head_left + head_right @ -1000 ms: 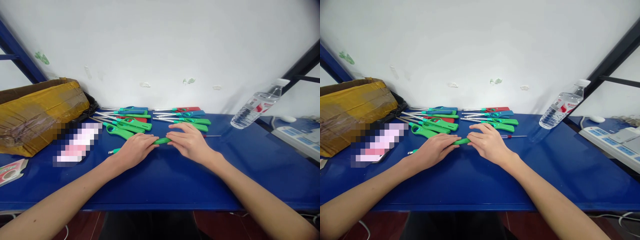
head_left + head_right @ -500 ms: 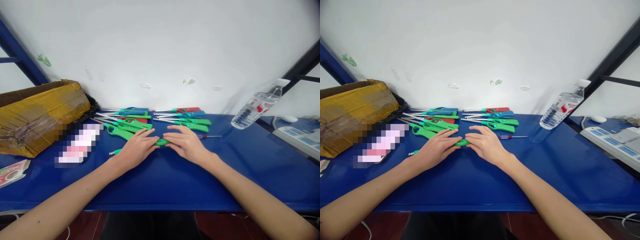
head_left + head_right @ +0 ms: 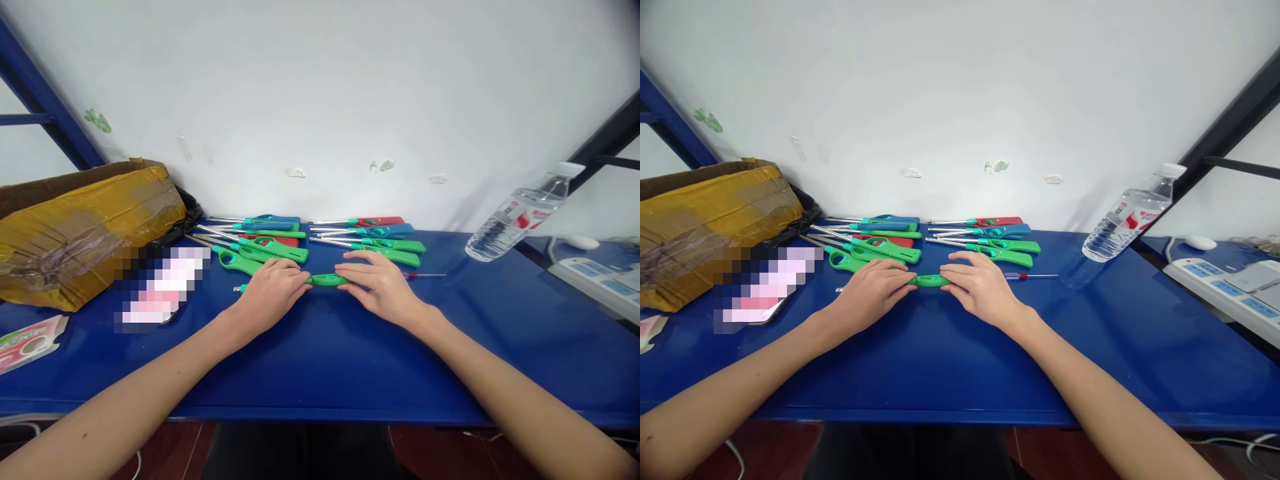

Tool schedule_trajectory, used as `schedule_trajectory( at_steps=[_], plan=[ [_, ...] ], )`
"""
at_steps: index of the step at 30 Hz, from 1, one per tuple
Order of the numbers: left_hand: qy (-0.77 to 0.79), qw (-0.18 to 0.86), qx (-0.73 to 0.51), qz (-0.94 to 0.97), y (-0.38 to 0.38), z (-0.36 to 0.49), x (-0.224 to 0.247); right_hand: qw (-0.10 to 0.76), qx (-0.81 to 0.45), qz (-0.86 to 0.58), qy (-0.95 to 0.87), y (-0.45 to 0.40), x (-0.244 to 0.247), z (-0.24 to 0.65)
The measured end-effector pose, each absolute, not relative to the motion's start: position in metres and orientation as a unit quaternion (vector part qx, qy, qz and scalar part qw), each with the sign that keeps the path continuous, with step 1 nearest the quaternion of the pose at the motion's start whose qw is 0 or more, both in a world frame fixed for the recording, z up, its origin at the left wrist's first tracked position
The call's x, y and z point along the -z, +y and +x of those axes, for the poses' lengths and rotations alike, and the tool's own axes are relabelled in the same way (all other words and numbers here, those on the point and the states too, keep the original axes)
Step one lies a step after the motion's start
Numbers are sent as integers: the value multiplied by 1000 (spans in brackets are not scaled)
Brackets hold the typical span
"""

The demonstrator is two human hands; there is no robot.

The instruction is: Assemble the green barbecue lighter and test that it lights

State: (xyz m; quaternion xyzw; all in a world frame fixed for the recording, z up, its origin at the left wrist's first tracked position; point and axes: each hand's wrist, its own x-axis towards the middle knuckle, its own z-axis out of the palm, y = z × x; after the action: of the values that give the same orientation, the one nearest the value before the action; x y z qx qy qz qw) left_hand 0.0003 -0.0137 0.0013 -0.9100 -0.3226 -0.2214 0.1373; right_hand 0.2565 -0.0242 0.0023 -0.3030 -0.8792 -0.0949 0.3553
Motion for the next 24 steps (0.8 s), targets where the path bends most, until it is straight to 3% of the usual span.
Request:
schedule_trajectory(
  at_steps=[24],
  plan=[
    [-313, 138, 201, -918, -19, 6, -2, 351, 84, -294, -885, -28, -1, 251]
  ],
)
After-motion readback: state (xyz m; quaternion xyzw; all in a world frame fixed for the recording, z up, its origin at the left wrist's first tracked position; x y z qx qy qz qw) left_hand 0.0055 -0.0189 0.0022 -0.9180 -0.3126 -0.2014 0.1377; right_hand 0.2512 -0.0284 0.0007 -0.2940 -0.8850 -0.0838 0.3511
